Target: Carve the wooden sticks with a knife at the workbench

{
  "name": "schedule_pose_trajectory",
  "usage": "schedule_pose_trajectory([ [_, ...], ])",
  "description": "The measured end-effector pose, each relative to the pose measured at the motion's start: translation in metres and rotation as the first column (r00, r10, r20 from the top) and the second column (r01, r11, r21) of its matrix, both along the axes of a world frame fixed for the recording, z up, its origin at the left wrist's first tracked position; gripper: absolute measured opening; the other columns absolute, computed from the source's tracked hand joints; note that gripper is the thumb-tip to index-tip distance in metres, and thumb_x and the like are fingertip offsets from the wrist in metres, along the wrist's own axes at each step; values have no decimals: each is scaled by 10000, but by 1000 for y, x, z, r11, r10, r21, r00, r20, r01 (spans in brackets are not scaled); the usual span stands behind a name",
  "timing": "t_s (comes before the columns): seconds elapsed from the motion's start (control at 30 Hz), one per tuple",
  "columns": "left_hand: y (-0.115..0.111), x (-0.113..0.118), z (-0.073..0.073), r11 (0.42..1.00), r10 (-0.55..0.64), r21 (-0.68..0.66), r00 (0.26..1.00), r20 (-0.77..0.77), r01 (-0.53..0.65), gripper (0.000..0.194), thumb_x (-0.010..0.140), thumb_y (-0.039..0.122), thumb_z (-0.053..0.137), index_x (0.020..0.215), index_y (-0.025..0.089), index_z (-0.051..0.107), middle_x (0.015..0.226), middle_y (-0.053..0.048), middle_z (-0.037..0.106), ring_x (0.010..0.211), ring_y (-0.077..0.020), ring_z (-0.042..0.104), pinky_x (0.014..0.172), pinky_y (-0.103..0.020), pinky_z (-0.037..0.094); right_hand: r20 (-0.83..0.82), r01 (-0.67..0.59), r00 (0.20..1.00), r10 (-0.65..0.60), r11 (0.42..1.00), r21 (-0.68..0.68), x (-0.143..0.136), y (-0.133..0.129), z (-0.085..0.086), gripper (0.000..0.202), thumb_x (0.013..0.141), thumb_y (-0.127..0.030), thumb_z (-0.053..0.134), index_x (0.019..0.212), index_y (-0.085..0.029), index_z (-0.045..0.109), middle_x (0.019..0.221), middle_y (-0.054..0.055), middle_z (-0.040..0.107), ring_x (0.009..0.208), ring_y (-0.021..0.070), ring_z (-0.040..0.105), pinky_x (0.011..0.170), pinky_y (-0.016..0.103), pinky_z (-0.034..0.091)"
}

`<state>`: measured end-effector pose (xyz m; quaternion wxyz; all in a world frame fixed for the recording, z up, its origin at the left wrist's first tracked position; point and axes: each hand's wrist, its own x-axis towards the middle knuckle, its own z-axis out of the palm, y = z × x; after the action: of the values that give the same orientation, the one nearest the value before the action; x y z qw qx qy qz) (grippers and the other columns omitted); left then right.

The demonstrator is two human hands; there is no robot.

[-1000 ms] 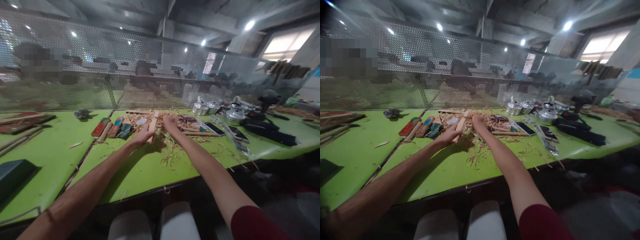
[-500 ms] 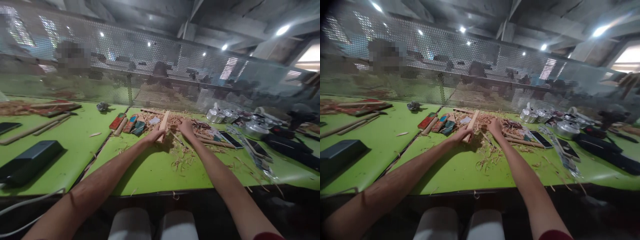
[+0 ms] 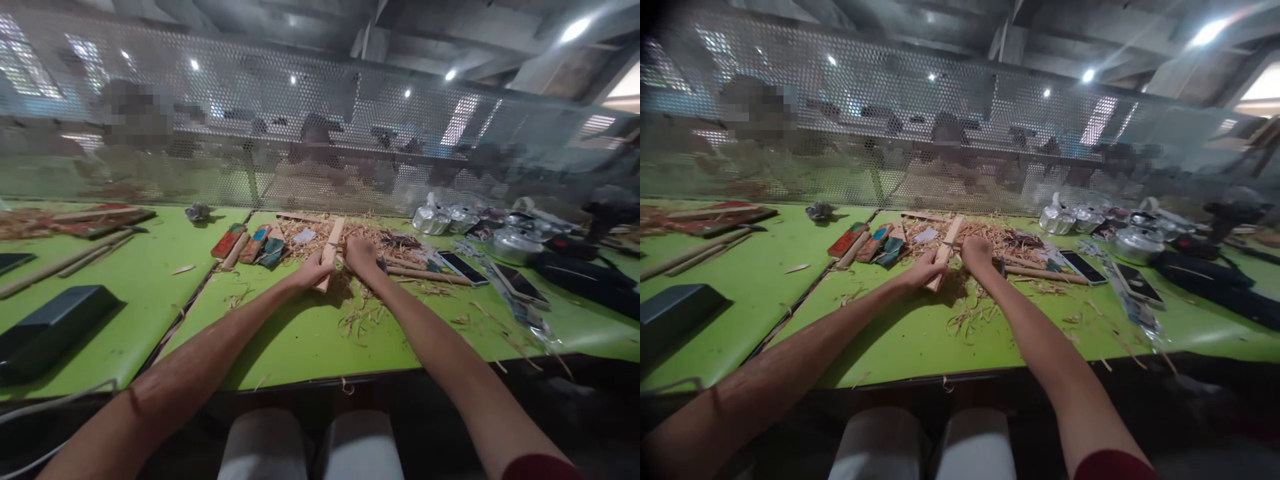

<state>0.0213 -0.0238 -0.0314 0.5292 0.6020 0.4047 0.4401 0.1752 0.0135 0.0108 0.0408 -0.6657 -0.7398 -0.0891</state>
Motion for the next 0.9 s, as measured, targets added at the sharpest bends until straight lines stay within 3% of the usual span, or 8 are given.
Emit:
schedule_pose_trajectory([
  [0.37, -20, 5, 18, 990, -119, -82, 992, -36, 116, 293, 661, 220, 658, 895, 202, 482, 680, 31, 557, 552, -105, 505, 504, -232, 398, -101, 74, 993, -68, 996, 50, 20, 8, 6, 373, 994, -106, 455, 1202, -10, 749, 1155, 273, 735, 1112, 299, 718, 925, 306, 529],
  [0.73, -10, -2, 14, 990, -141, -14, 981, -134, 140, 284, 689, 249, 658, 897, 202, 470, 745, 27, 538, 595, -104, 499, 517, -230, 402, -110, 90, 991, -79, 991, 98, 29, 14, 8, 381, 1015, -75, 435, 1229, -5, 743, 1162, 300, 719, 1136, 295, 700, 945, 318, 509],
  [0.9, -14, -1, 18, 988, -135, 33, 958, -252, 148, 281, 687, 242, 653, 925, 183, 515, 772, 8, 558, 644, -125, 511, 544, -249, 405, -136, 220, 967, -216, 975, 15, 40, 19, 15, 407, 991, -11, 422, 1242, 20, 741, 1197, 328, 698, 1182, 310, 685, 949, 333, 507],
])
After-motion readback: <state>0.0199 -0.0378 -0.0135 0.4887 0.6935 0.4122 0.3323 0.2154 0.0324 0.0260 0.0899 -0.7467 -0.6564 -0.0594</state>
